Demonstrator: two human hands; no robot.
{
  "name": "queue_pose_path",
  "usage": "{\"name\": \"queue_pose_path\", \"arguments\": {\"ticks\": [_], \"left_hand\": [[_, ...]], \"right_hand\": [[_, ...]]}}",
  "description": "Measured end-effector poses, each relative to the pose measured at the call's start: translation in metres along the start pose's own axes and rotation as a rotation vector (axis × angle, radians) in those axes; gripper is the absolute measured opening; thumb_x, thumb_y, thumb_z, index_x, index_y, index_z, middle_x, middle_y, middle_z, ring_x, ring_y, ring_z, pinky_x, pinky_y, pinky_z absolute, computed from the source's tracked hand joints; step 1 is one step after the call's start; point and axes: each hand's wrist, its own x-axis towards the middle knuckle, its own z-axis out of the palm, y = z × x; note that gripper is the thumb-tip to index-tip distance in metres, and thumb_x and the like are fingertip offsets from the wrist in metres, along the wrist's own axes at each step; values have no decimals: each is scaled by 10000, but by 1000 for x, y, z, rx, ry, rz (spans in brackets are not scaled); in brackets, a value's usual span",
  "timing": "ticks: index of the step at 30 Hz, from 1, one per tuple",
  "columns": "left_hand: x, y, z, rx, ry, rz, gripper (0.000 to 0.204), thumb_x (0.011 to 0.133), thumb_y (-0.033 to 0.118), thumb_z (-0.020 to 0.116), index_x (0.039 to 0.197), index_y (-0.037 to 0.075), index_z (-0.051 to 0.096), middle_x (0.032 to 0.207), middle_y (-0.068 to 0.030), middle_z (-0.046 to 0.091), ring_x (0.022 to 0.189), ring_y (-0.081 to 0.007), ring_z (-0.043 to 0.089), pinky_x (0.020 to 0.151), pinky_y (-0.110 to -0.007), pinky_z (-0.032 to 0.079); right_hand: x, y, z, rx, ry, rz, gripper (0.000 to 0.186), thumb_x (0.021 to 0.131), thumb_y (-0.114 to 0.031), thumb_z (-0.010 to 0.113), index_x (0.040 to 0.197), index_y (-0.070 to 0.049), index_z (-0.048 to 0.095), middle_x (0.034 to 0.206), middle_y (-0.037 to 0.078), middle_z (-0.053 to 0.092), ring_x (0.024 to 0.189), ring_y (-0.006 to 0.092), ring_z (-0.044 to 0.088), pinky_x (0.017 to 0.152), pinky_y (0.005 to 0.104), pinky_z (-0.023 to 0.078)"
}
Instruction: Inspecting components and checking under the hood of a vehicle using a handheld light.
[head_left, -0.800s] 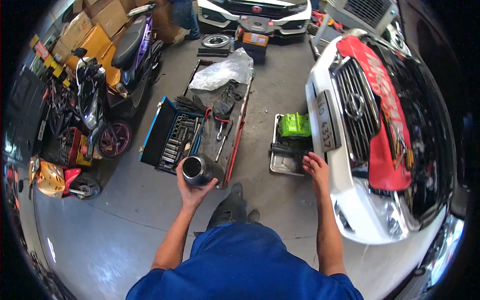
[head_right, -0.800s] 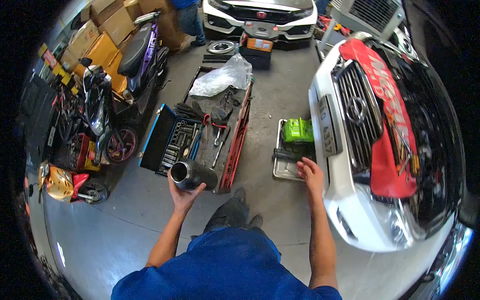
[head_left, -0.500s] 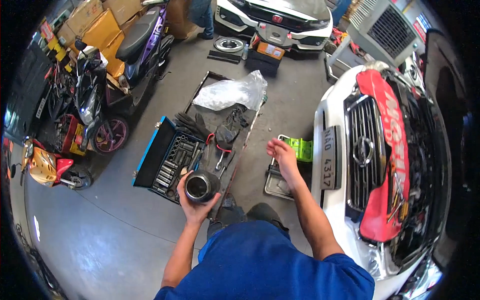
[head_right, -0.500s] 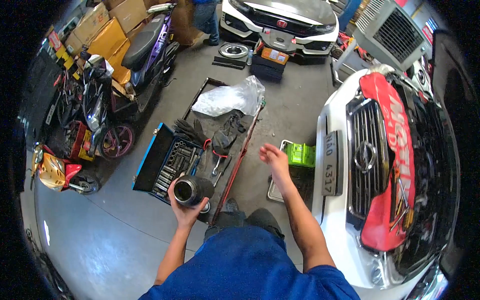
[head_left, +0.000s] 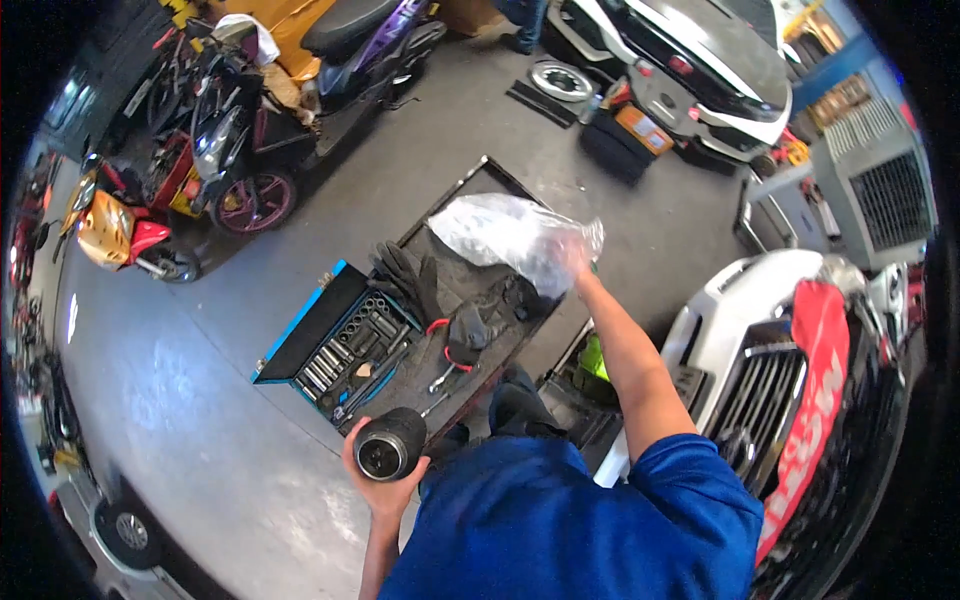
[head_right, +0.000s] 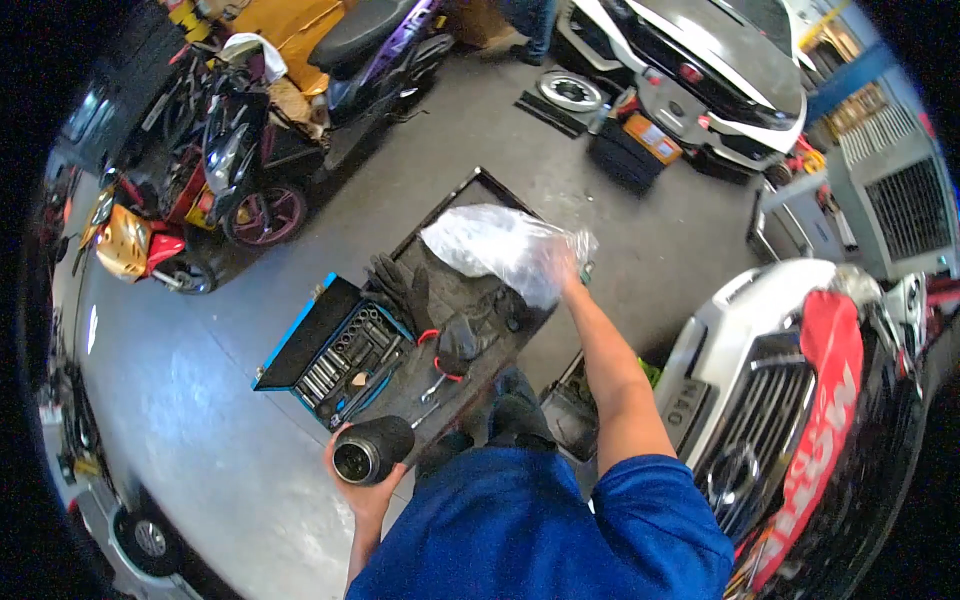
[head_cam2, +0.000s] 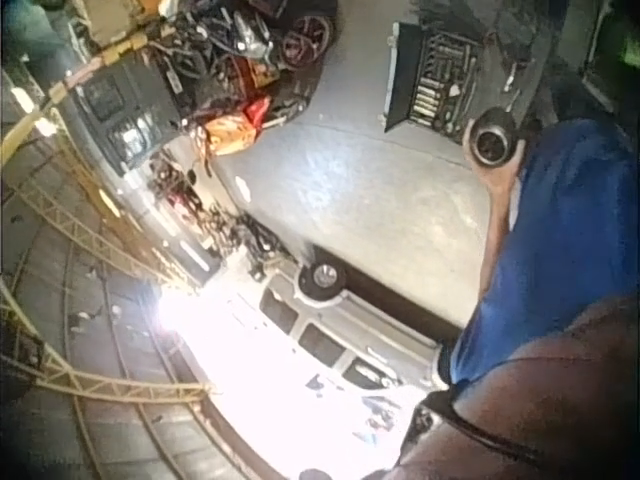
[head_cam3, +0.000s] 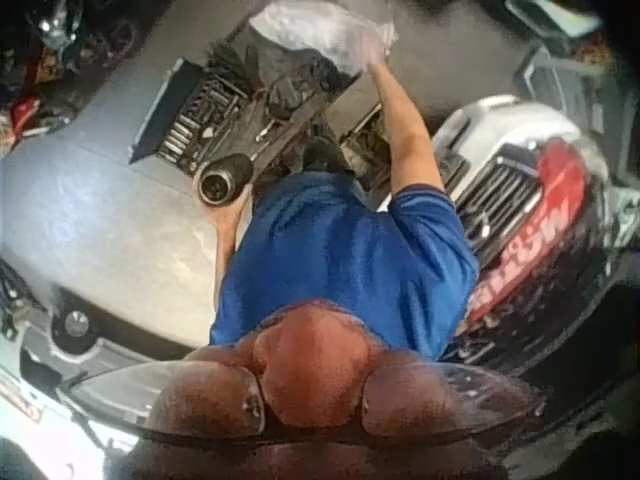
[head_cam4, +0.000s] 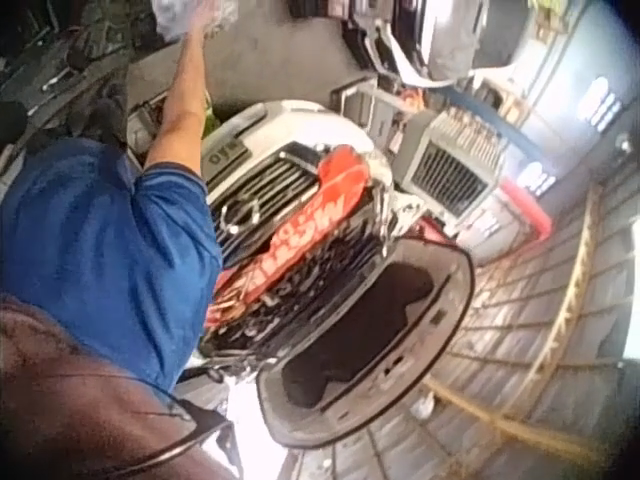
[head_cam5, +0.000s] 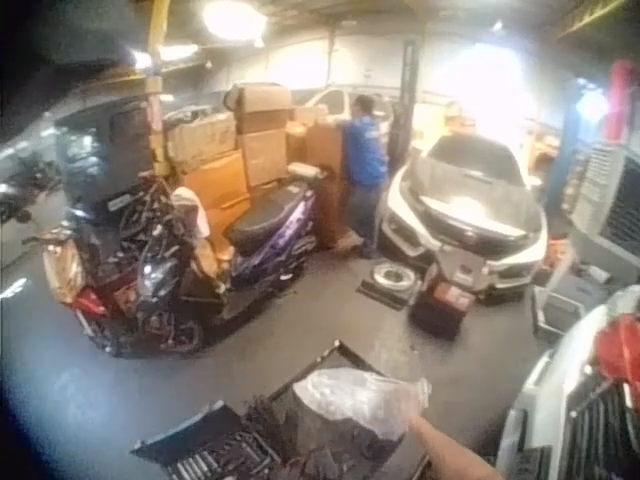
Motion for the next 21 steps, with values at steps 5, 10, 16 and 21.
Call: {"name": "queue_pose_path", "arguments": {"ticks": [5, 10, 16, 21], "left_hand": [[17, 23, 55, 88, 112, -123, 1072, 540, 77, 946, 1410, 47, 321, 1412, -167, 451, 1279, -305, 484, 1109, -455, 406], [44, 36, 112, 61, 62, -61, 1083, 548, 117, 960, 1417, 58, 317, 1404, -167, 471, 1290, -297, 493, 1105, -436, 408], [96, 43, 166, -42, 90, -13, 1017, 549, 137, 959, 1386, 57, 386, 1387, -138, 506, 1241, -264, 538, 1075, -409, 433], [148, 18, 201, -142, 137, -84, 933, 567, 116, 939, 1358, 64, 446, 1327, -103, 544, 1208, -232, 558, 1046, -364, 454]], "right_hand": [[19, -52, 2, 344, 18, -333, 281, 878, -281, 642, 1003, -32, 683, 1028, 170, 662, 986, 346, 626, 875, 444, 500], [38, -72, -29, -74, -92, -211, 361, 808, -198, 638, 1102, 10, 611, 1121, 228, 618, 1094, 436, 576, 965, 490, 452], [15, -46, -53, 41, 92, -378, 405, 864, -105, 599, 1267, -67, 627, 1269, 193, 595, 1164, 382, 569, 994, 444, 471], [8, -44, -41, 506, -125, -321, 259, 904, -59, 579, 1118, -87, 723, 1083, 154, 710, 1033, 337, 668, 931, 395, 520]]}}
